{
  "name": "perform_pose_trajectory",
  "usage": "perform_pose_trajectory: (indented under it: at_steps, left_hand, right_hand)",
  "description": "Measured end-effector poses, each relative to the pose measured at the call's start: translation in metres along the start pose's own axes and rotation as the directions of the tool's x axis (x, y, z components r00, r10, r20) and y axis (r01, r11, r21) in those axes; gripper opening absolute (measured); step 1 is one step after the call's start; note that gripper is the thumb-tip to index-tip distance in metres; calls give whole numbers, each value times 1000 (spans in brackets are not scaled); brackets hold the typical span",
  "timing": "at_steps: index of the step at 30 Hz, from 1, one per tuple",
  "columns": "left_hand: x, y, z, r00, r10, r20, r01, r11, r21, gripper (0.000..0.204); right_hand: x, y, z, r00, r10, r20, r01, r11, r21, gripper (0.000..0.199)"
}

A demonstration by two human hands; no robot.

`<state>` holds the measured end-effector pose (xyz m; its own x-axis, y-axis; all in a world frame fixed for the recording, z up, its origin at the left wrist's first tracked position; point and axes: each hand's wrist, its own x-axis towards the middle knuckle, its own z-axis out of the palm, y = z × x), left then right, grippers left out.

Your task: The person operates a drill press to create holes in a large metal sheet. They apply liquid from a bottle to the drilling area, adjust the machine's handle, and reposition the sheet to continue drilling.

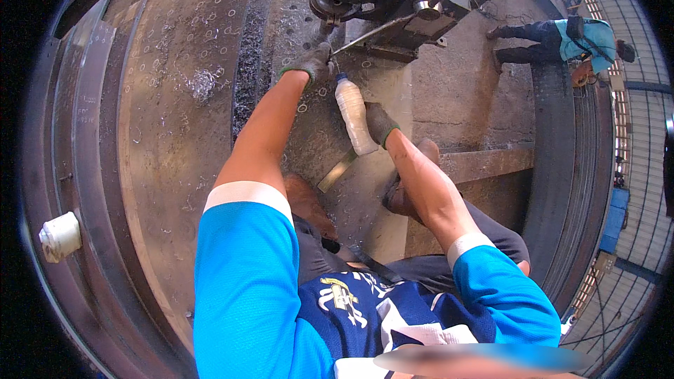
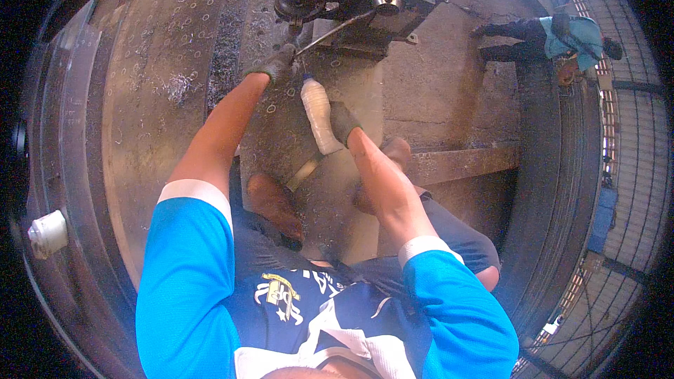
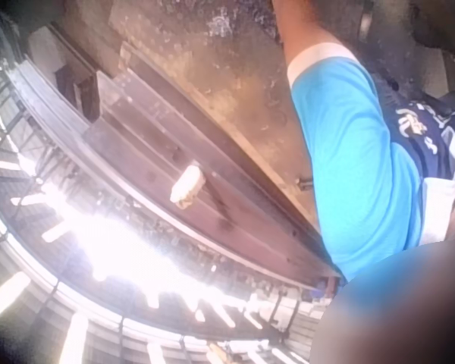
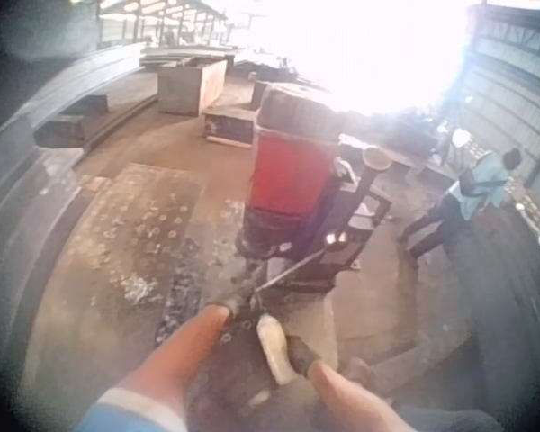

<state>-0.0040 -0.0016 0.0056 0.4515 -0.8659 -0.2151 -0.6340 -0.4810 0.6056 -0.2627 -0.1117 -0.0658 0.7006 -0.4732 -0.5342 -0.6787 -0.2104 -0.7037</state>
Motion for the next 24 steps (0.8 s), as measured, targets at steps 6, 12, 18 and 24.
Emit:
perform_pose_trajectory:
  at_steps: [6,12,18,24]
  left_hand:
    - [11,-14,16,1000,10,0,-10,1000,-11,35]
    - [20,-22,26,1000,-2,8,2,1000,-5,35]
    - [15,-13,18,999,-20,26,19,999,26,39]
    - [10,-9,15,1000,-1,17,1,1000,13,42]
  right_hand:
    - [-15,-19,-7,987,-151,49,143,980,135,35]
    - [-28,-44,-15,1000,-17,17,17,1000,18,29]
    - [-29,-46,-17,999,-44,1,43,979,-198,29]
    - [-31,-45,-20,998,-41,41,49,975,-216,38]
